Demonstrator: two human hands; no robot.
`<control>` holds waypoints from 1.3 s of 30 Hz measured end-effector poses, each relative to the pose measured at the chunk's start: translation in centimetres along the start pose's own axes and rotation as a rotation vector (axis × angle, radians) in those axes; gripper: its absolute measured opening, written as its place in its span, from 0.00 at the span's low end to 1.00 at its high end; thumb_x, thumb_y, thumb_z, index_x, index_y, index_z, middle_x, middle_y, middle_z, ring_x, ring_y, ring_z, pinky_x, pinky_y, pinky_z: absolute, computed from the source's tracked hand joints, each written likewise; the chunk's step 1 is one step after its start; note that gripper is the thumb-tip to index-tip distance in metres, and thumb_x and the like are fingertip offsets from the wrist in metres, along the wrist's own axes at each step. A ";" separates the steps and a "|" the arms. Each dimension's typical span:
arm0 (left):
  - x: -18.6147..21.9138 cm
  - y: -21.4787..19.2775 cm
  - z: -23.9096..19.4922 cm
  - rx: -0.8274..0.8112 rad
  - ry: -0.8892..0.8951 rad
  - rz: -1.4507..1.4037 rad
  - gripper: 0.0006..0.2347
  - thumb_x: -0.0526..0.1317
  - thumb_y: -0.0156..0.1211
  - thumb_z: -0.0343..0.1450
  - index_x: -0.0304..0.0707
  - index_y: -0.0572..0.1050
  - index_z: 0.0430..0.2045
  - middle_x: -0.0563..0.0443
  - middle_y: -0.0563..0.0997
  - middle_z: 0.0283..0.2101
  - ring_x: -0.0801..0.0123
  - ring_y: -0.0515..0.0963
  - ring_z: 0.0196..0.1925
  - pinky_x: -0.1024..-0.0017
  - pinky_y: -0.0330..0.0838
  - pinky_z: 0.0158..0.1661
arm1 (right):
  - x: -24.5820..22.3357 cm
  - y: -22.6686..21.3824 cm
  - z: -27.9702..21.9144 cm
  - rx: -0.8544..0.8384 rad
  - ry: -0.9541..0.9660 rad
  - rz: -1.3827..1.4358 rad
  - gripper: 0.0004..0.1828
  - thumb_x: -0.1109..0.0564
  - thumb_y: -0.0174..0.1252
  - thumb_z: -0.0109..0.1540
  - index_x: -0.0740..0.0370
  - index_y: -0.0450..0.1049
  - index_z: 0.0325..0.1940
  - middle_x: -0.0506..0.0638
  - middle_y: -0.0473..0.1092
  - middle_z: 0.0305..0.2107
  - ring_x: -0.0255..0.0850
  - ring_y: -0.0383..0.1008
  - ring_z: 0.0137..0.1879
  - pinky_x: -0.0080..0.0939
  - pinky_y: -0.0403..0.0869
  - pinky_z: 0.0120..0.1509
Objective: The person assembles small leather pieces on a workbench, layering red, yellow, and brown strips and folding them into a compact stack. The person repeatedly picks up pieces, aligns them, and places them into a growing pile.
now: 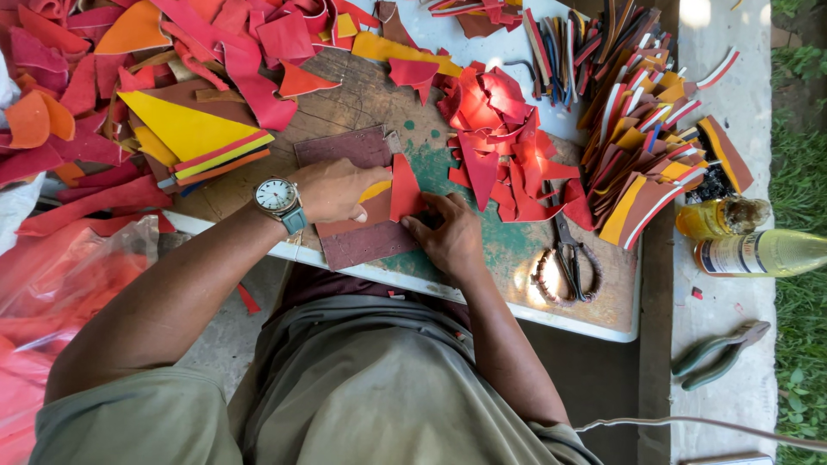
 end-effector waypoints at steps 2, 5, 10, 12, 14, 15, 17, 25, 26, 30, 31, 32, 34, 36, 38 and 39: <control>0.0 -0.1 0.1 0.000 0.025 0.002 0.34 0.42 0.71 0.63 0.57 0.63 0.66 0.33 0.82 0.41 0.41 0.82 0.45 0.49 0.76 0.46 | 0.4 -0.4 0.2 -0.033 -0.029 0.007 0.29 0.49 0.76 0.52 0.63 0.79 0.54 0.54 0.75 0.36 0.44 0.79 0.39 0.43 0.77 0.45; 0.3 0.2 0.6 -0.026 0.059 0.070 0.34 0.42 0.69 0.64 0.56 0.62 0.67 0.35 0.83 0.42 0.42 0.83 0.46 0.50 0.77 0.47 | 1.4 -0.8 0.2 -0.133 -0.026 0.029 0.33 0.51 0.75 0.52 0.62 0.77 0.59 0.54 0.74 0.36 0.43 0.78 0.40 0.43 0.76 0.46; 0.9 0.9 1.3 -0.066 0.043 0.238 0.33 0.42 0.66 0.68 0.52 0.59 0.70 0.36 0.83 0.43 0.44 0.83 0.47 0.51 0.77 0.47 | 2.3 -1.1 0.1 -0.116 0.015 0.146 0.38 0.54 0.70 0.54 0.60 0.70 0.68 0.53 0.73 0.38 0.41 0.75 0.37 0.41 0.76 0.45; 0.9 1.0 1.1 -0.115 0.016 0.239 0.34 0.42 0.65 0.69 0.52 0.56 0.72 0.36 0.83 0.43 0.44 0.83 0.46 0.52 0.78 0.47 | 2.3 -0.8 0.4 -0.106 -0.024 0.123 0.34 0.54 0.69 0.58 0.60 0.71 0.68 0.53 0.73 0.40 0.40 0.75 0.39 0.40 0.76 0.47; 1.0 0.6 1.0 -0.109 0.027 0.224 0.34 0.43 0.66 0.68 0.53 0.57 0.71 0.36 0.83 0.43 0.44 0.83 0.46 0.51 0.77 0.47 | 2.1 -0.7 2.1 -0.086 -0.094 0.137 0.30 0.55 0.68 0.62 0.62 0.72 0.68 0.53 0.74 0.42 0.38 0.77 0.43 0.38 0.76 0.49; 1.0 0.3 1.0 -0.105 0.032 0.215 0.34 0.44 0.66 0.68 0.53 0.57 0.70 0.37 0.83 0.43 0.44 0.82 0.47 0.51 0.77 0.47 | 2.1 -0.6 3.0 -0.129 -0.070 0.128 0.30 0.55 0.69 0.61 0.62 0.73 0.66 0.53 0.74 0.39 0.38 0.76 0.41 0.39 0.75 0.47; 1.0 -0.5 0.9 -0.105 0.073 0.153 0.35 0.43 0.68 0.66 0.54 0.58 0.70 0.35 0.82 0.42 0.43 0.82 0.46 0.52 0.76 0.46 | 2.1 -0.1 4.9 -0.220 -0.022 0.108 0.30 0.55 0.71 0.57 0.62 0.75 0.64 0.54 0.75 0.31 0.38 0.74 0.35 0.39 0.74 0.43; -1.9 0.0 1.7 -0.007 0.073 -0.127 0.37 0.42 0.74 0.58 0.52 0.64 0.65 0.38 0.85 0.33 0.49 0.86 0.35 0.56 0.77 0.40 | 2.8 0.2 7.0 -0.361 0.067 0.271 0.25 0.54 0.71 0.56 0.63 0.78 0.57 0.49 0.77 0.29 0.31 0.72 0.32 0.37 0.74 0.39; -1.8 0.2 2.2 0.116 0.171 -0.101 0.37 0.43 0.78 0.54 0.45 0.67 0.60 0.37 0.84 0.32 0.47 0.84 0.34 0.55 0.76 0.38 | 3.2 0.1 6.7 -0.373 0.084 0.244 0.25 0.54 0.71 0.56 0.63 0.78 0.57 0.49 0.76 0.28 0.32 0.72 0.31 0.37 0.74 0.38; -4.1 1.1 3.6 0.230 0.219 -0.175 0.27 0.43 0.81 0.55 0.30 0.72 0.43 0.43 0.83 0.28 0.59 0.83 0.29 0.59 0.73 0.32 | 3.3 0.9 7.1 -0.286 -0.074 0.241 0.23 0.56 0.73 0.56 0.64 0.79 0.54 0.45 0.75 0.29 0.30 0.72 0.33 0.34 0.72 0.38; -4.6 1.4 4.4 0.160 0.148 -0.234 0.25 0.41 0.79 0.56 0.28 0.72 0.41 0.43 0.83 0.27 0.62 0.84 0.27 0.61 0.74 0.29 | 3.7 1.0 7.1 -0.287 -0.049 0.252 0.23 0.56 0.73 0.56 0.64 0.79 0.54 0.45 0.74 0.27 0.30 0.71 0.33 0.34 0.71 0.37; -4.9 1.6 5.1 0.091 0.078 -0.294 0.22 0.39 0.76 0.57 0.27 0.73 0.38 0.44 0.83 0.25 0.65 0.84 0.24 0.64 0.75 0.27 | 4.1 1.0 7.0 -0.287 -0.025 0.262 0.23 0.56 0.72 0.56 0.64 0.79 0.54 0.45 0.73 0.26 0.30 0.69 0.32 0.34 0.70 0.36; -5.0 1.3 6.6 0.031 0.065 -0.231 0.15 0.39 0.76 0.59 0.26 0.77 0.29 0.46 0.84 0.24 0.69 0.85 0.23 0.67 0.75 0.27 | 4.7 1.3 6.7 -0.290 -0.004 0.278 0.23 0.56 0.72 0.56 0.64 0.80 0.54 0.45 0.71 0.25 0.30 0.67 0.31 0.35 0.68 0.34; -5.3 0.7 7.6 0.000 0.068 -0.223 0.12 0.39 0.76 0.60 0.29 0.80 0.23 0.48 0.84 0.22 0.71 0.84 0.23 0.70 0.74 0.27 | 4.8 1.3 6.9 -0.284 0.007 0.282 0.23 0.55 0.72 0.56 0.64 0.80 0.54 0.44 0.70 0.24 0.30 0.65 0.30 0.35 0.66 0.33; -5.7 0.3 7.9 -0.011 0.082 -0.275 0.09 0.39 0.76 0.59 0.34 0.81 0.20 0.50 0.84 0.21 0.72 0.82 0.22 0.71 0.72 0.26 | 4.4 1.2 7.0 -0.278 0.015 0.280 0.24 0.55 0.72 0.56 0.64 0.79 0.55 0.43 0.69 0.24 0.29 0.65 0.30 0.35 0.66 0.32; -5.9 0.3 7.9 -0.022 0.072 -0.309 0.09 0.39 0.76 0.60 0.34 0.81 0.21 0.50 0.84 0.21 0.73 0.81 0.22 0.71 0.72 0.25 | 3.9 1.0 6.8 -0.252 0.008 0.258 0.25 0.54 0.72 0.56 0.64 0.79 0.55 0.44 0.69 0.24 0.31 0.65 0.30 0.36 0.67 0.33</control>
Point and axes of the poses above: each hand's wrist, its own z-axis towards the middle knuckle, its own y-axis out of the palm, x = y × z, the point moved 3 cm from there along z, towards the middle knuckle
